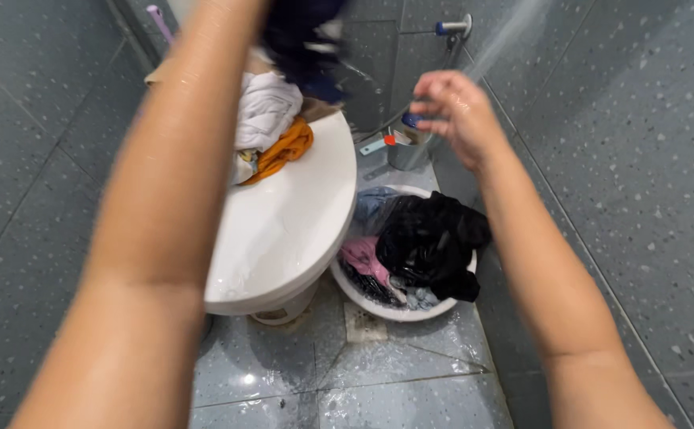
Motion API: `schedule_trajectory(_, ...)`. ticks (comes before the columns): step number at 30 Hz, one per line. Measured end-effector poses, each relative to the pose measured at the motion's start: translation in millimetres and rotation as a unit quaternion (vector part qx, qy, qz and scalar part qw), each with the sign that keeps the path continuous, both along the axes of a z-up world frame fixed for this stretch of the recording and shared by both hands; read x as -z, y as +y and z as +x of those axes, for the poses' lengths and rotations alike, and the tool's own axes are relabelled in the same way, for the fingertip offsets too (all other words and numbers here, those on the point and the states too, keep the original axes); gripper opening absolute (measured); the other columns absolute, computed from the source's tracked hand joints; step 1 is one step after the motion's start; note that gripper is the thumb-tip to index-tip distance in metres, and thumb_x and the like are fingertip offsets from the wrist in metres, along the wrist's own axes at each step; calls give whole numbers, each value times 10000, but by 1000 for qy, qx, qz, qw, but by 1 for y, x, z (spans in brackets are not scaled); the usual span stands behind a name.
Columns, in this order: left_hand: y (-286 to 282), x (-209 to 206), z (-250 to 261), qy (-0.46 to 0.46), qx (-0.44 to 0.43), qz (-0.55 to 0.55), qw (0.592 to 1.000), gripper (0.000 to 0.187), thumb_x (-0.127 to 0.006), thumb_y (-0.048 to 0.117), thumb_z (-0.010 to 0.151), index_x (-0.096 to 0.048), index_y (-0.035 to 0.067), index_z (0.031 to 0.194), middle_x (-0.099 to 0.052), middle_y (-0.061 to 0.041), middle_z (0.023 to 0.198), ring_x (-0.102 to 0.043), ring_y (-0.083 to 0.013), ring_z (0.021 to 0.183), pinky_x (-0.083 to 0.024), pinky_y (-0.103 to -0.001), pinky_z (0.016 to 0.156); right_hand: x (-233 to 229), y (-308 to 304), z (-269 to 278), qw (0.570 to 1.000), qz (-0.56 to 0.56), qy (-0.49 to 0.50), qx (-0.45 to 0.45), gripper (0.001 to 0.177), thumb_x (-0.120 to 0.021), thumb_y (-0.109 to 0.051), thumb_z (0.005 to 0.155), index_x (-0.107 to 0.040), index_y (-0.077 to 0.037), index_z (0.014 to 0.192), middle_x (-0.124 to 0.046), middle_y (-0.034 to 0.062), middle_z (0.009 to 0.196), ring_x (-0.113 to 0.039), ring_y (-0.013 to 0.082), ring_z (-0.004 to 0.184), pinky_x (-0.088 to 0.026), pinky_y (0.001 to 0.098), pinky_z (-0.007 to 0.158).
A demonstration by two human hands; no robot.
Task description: The person washes clothes by rinsing and wringing them out under running water and in a basin, places them onto a toilet lid, dumps water from the basin, and dries their hands with a hanging towel.
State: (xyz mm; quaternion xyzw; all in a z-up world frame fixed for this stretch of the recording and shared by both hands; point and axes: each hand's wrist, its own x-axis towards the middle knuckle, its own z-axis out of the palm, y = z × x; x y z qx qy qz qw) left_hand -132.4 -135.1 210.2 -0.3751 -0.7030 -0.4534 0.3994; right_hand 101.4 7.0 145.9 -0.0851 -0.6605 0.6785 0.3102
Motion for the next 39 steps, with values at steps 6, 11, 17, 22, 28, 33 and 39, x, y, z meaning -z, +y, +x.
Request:
schedule_trajectory(6,-51,19,-68,-82,-137,-250,955,320,-641,294,880,-662,31,1061,-552,-243,1224,-518,-442,1170,-431,-602,947,170,59,-41,942,137,-300,-67,205,-622,-166,895,-697,-109,1077,-722,17,972,-687,146,846,-617,379,652)
schedule_trajectory(11,-34,9,-41,-19,-139,-209,968,350,-665,252,848,-638,37,1123,-476,-248,1363,-445,-434,1298,-384,-638,1032,261,2,-54,768,478,-415,-99,459,-821,-239,793,-634,-154,1203,-601,105,1187,-589,275,1080,-543,535,898)
schedule_trajectory(17,46,50,85,85,7,-107,991,426,-693,202,811,-609,45,1198,-385,-253,1529,-357,-425,1451,-327,-682,1135,213,-66,-16,538,466,-695,103,1094,-937,-374,680,-252,-318,1531,-31,137,1687,-154,434,1492,-395,712,1022)
schedule_trajectory(22,56,209,156,-261,245,-234,904,662,-689,282,906,-449,32,1470,-331,-335,1546,-401,-519,1362,-358,-569,1126,259,37,-1,721,425,-536,114,635,-841,-290,786,-588,-212,1363,-601,187,1359,-589,408,1234,-538,485,952)
schedule_trajectory(28,37,314,163,-431,168,-43,886,554,-567,403,1002,-518,27,1405,-543,-278,1365,-511,-479,1240,-400,-539,1060,197,58,1,966,145,-209,34,379,-801,-150,727,-722,-42,1082,-713,66,975,-643,175,922,-526,303,828)
schedule_trajectory(33,52,355,135,-392,219,13,893,572,-503,415,1048,-460,7,1447,-535,-268,1418,-511,-461,1324,-402,-518,1138,164,44,12,986,-68,-153,-1,557,-773,-222,832,-666,-66,1356,-623,74,1110,-584,170,1046,-488,287,911)
schedule_trajectory(39,22,409,148,-423,78,-376,821,822,-552,542,931,-237,143,1577,-186,-207,1625,-174,-434,1482,-188,-633,1128,228,50,10,707,395,-565,-157,1270,-880,-631,717,-92,-240,1633,-33,255,1674,-120,446,1540,-224,518,1232)
